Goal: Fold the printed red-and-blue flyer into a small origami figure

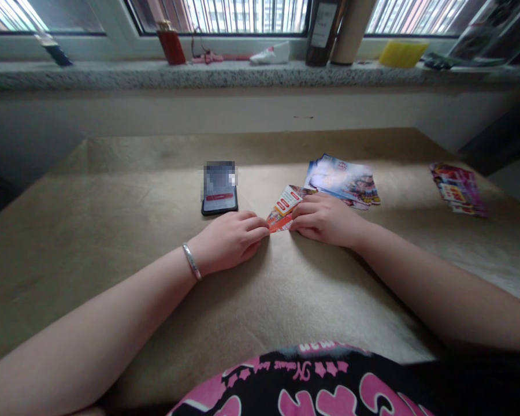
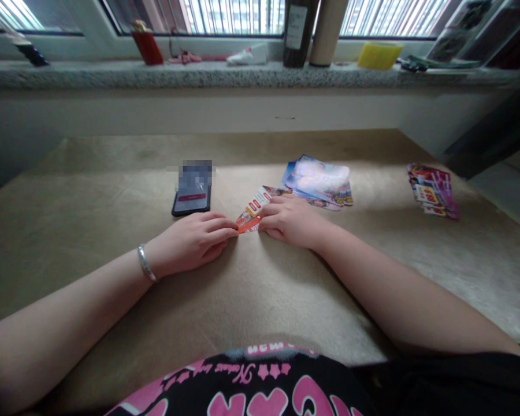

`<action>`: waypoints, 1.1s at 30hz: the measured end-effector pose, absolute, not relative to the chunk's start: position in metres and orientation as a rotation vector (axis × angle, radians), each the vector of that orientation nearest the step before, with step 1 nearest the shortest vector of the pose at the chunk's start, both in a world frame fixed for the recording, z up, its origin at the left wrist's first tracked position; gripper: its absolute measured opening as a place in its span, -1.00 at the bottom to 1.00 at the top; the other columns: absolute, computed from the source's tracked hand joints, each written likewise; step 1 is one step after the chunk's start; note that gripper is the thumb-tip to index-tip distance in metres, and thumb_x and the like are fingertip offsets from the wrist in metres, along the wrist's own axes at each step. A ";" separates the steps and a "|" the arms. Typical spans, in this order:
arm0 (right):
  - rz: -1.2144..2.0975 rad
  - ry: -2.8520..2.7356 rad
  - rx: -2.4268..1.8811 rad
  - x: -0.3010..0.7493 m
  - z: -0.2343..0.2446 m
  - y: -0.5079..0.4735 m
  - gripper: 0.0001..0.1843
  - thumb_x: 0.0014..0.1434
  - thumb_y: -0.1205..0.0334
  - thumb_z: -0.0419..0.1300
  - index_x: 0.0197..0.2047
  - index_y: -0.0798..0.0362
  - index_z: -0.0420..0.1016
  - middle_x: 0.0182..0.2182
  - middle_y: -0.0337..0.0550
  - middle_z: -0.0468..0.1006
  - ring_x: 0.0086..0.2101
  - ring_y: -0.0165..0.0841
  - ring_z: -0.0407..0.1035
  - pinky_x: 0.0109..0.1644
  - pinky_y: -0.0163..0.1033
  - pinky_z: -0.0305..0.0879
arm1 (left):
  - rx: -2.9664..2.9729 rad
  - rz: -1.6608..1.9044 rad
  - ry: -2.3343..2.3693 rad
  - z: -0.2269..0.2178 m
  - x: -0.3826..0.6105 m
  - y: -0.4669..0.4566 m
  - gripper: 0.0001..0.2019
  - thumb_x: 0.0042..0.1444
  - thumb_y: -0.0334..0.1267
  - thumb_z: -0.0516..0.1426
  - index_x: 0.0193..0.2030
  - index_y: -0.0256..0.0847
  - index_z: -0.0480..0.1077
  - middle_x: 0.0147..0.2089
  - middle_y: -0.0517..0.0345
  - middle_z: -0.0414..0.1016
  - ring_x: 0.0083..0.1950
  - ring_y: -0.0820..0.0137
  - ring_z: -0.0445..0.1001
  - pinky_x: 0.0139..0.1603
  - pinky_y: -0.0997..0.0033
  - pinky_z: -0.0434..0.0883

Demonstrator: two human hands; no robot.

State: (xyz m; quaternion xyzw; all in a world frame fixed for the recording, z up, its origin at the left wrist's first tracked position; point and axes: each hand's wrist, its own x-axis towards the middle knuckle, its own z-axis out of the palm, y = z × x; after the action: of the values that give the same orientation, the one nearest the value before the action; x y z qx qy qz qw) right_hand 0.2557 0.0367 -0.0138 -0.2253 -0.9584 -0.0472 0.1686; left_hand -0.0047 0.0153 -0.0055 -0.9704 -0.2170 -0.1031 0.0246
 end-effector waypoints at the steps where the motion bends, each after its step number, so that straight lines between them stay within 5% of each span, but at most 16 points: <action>1: -0.130 -2.725 -0.633 0.256 -0.013 0.037 -0.80 0.21 0.29 0.07 -0.25 -0.03 0.55 -0.26 -0.17 0.58 -0.26 -0.32 0.35 -0.16 -0.20 0.19 | -3.000 -0.320 -0.671 -0.005 -0.005 0.015 -0.76 0.22 -0.37 -0.03 -0.05 -0.26 0.39 -0.02 0.04 0.46 -0.03 0.31 0.39 -0.01 0.30 0.41; 33: -0.083 -2.681 -0.590 0.268 -0.013 0.037 -0.77 0.20 0.33 0.06 -0.27 0.01 0.56 -0.28 -0.14 0.59 -0.27 -0.32 0.39 -0.17 -0.20 0.31 | -2.984 -0.282 -0.663 -0.002 -0.006 0.017 -0.76 0.22 -0.38 -0.03 -0.07 -0.25 0.41 -0.04 0.04 0.48 -0.04 0.33 0.40 -0.04 0.32 0.42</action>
State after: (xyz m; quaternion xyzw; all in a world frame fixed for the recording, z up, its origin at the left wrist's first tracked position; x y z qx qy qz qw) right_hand 0.2676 0.0367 -0.0126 -0.2107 -0.9571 -0.0295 0.1965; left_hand -0.0059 0.0167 -0.0017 -0.9715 -0.2157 -0.0919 0.0359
